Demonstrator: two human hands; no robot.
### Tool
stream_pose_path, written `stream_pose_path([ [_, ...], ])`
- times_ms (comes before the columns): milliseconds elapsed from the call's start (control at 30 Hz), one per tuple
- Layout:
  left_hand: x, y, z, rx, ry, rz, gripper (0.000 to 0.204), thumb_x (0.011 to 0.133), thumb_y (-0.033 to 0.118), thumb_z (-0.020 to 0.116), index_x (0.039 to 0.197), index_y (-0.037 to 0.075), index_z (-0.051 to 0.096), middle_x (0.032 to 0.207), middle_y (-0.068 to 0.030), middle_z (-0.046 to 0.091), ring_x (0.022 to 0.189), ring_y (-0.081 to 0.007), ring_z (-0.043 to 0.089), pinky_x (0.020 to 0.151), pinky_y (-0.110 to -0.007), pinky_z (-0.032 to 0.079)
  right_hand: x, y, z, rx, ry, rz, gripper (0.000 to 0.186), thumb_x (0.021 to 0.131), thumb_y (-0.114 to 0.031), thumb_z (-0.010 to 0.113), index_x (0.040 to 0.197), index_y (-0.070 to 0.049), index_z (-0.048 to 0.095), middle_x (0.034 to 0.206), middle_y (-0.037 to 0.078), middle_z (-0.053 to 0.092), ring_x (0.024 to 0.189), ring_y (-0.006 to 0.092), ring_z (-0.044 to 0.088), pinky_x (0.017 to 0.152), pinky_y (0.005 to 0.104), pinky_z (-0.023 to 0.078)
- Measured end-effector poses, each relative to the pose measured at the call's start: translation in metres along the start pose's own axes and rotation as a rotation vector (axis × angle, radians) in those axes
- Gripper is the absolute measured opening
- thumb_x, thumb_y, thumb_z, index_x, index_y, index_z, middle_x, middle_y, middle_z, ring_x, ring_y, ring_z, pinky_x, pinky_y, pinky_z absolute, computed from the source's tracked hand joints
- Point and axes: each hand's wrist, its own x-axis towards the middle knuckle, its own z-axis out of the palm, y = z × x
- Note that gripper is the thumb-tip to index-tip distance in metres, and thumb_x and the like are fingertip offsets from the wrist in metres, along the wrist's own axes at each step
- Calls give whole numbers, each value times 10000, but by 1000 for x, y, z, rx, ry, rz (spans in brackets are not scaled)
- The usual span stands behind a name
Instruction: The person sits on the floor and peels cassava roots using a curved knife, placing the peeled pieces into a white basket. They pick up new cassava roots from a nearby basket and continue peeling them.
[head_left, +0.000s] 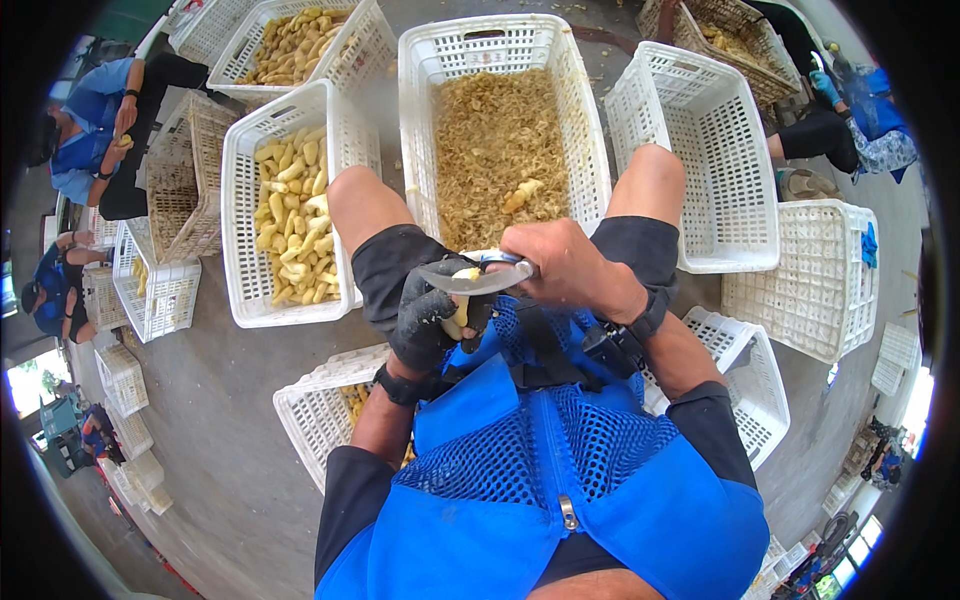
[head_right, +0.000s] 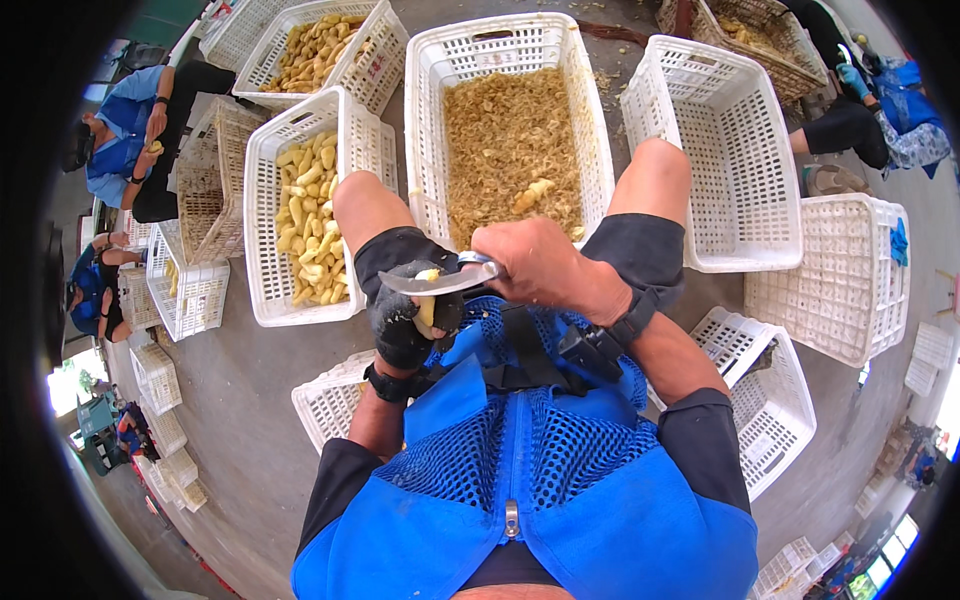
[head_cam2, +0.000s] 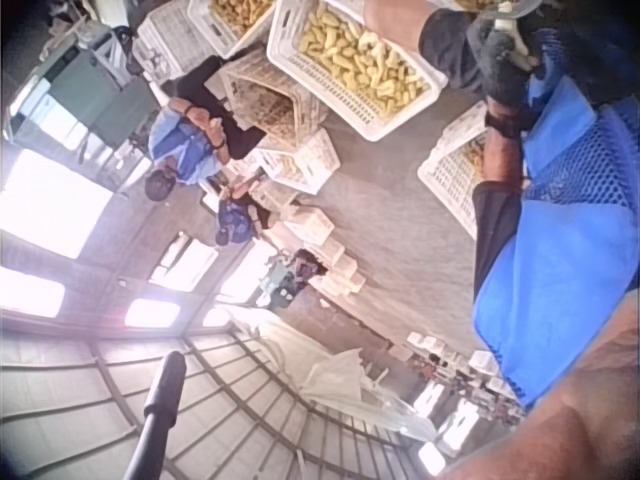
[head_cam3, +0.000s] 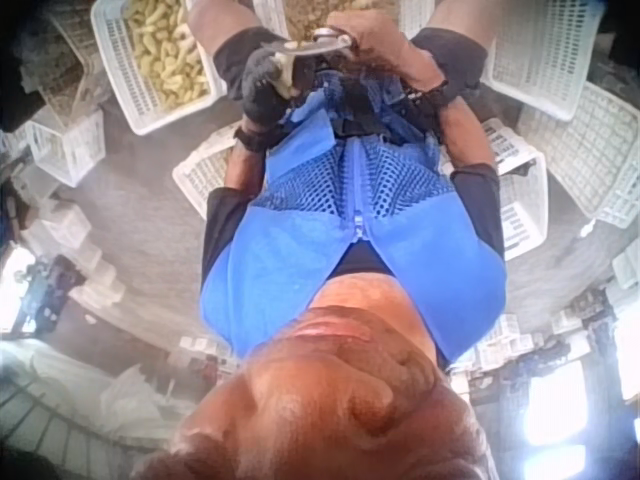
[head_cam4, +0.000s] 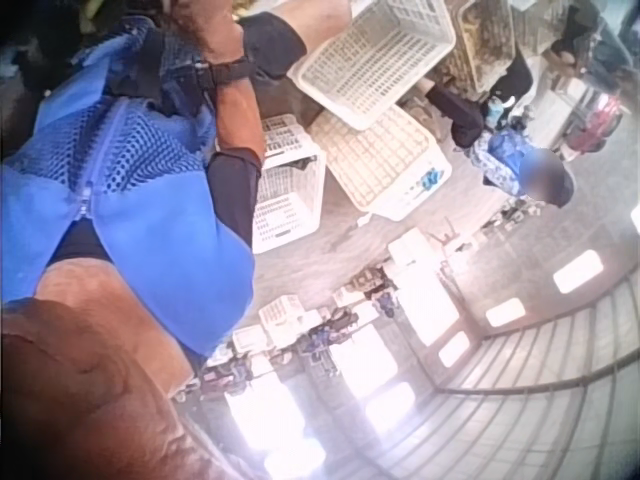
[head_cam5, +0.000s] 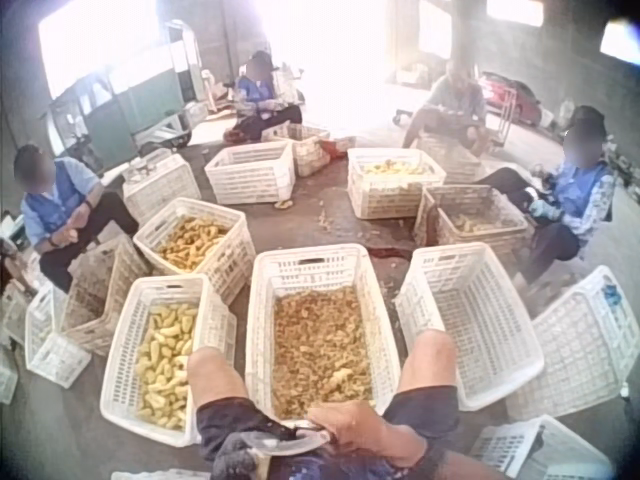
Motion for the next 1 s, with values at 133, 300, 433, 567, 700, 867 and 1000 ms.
stream_pose_path([
  [133,-4,3,-15,-27,-326,114,529,775,423,709,890,-92,660,590,-108,596,455,-163,545,425,-258,412,-14,75,14,-74,62,409,171,824,-186,663,782,-28,612,693,145,627,656,307,642,591,411,496],
  [300,-3,12,-15,39,-118,13,583,756,488,713,890,-76,649,643,-75,581,491,-130,534,453,-240,402,-11,51,0,289,232,554,265,830,-234,703,807,15,616,634,113,587,585,173,547,555,344,448],
  [433,4,11,-11,38,-179,68,512,776,405,724,950,-69,634,723,-90,600,583,-139,555,512,-262,428,-13,56,8,311,213,486,302,834,-271,725,792,0,600,605,76,532,568,150,499,535,340,424],
  [567,9,12,-10,126,-240,91,415,784,256,742,1021,-64,626,891,-115,623,780,-177,599,683,-293,484,-12,38,3,697,170,642,322,856,-314,737,834,-25,599,596,16,525,531,99,483,493,281,397],
  [700,23,13,-10,301,-285,305,358,758,124,771,1061,-34,667,1067,-124,621,993,-219,597,865,-331,478,-18,27,2,1091,116,725,327,873,-350,740,878,-64,583,610,-28,533,475,44,459,452,213,386],
  [867,32,15,-3,432,-220,482,354,726,58,797,1062,3,703,1138,-125,616,1082,-251,591,930,-363,474,-27,22,21,1428,101,685,164,934,-228,665,904,-112,554,654,-32,550,479,47,441,430,205,338],
  [1000,32,16,5,412,-157,464,359,727,49,798,1071,18,705,1145,-130,640,1190,-312,565,994,-402,447,-21,7,21,1577,60,563,225,932,-250,675,882,-71,548,595,-4,510,430,58,419,394,224,346],
])
